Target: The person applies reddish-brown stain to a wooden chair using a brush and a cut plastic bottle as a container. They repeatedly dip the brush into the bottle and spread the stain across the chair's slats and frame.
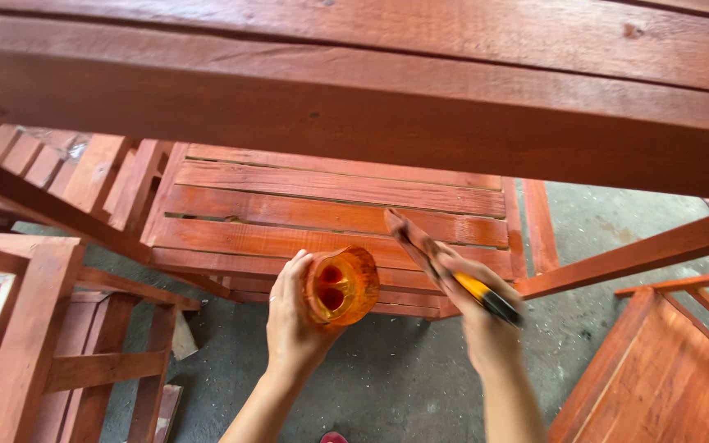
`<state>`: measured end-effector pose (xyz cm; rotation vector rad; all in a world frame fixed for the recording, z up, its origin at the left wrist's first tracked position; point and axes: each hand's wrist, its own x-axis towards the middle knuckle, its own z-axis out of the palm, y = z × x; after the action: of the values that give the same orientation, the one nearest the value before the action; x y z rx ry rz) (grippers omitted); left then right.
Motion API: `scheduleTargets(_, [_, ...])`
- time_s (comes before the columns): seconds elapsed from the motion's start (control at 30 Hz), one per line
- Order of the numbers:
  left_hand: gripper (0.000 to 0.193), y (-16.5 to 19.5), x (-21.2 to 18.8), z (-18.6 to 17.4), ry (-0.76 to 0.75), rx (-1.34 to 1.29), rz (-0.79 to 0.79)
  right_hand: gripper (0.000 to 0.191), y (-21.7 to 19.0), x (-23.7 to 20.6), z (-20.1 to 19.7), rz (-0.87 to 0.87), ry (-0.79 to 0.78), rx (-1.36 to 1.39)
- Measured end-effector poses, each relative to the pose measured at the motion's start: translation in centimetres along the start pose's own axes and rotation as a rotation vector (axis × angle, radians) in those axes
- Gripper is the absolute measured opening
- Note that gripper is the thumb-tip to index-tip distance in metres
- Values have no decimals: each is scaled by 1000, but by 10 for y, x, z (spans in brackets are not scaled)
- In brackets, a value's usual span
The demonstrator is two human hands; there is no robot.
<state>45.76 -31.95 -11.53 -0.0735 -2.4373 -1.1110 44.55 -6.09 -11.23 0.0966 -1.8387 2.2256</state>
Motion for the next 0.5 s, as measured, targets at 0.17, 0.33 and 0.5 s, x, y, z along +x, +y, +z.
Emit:
scheduleTargets(0.17, [95,-5,12,-1,-18,16,21,29,-42,-24,4,129,-152,18])
scheduleTargets(0.33, [89,1,14,-2,19,46,95,26,-40,-9,42,-52,-445,-221])
scheduleTargets(0.5, [78,2,9,-7,34,141,180,24,-25,2,80,155,-399,-396])
